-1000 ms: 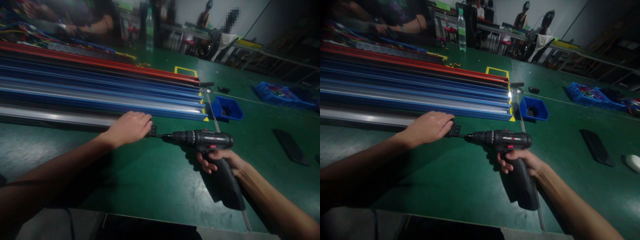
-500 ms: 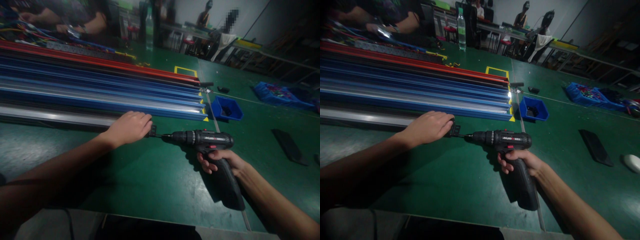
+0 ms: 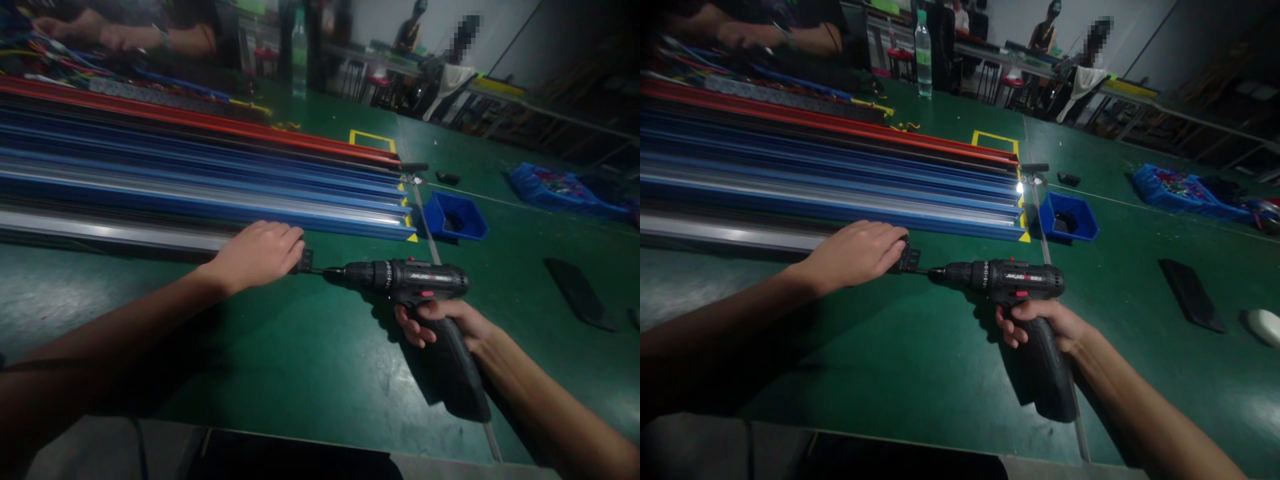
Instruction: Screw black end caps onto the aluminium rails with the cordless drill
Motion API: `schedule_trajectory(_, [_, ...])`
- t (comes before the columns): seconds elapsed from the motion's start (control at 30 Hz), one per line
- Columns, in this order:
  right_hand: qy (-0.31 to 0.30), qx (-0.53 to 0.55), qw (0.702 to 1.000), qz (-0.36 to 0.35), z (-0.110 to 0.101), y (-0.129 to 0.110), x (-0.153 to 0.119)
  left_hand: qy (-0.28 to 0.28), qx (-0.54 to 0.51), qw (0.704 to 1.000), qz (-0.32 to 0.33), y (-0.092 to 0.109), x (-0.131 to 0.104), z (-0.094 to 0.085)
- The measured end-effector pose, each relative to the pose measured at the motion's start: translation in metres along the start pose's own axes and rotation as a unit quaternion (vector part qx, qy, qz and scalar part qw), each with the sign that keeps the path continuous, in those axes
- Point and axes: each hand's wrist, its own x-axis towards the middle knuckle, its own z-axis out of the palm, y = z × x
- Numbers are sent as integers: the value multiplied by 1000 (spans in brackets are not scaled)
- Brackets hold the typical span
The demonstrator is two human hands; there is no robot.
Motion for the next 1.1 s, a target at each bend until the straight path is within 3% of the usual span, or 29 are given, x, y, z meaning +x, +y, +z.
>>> schedule_trajectory(1.1, [-15,8,1000,-7,-1,0,1,-5,8,1000,4,0,0,-1])
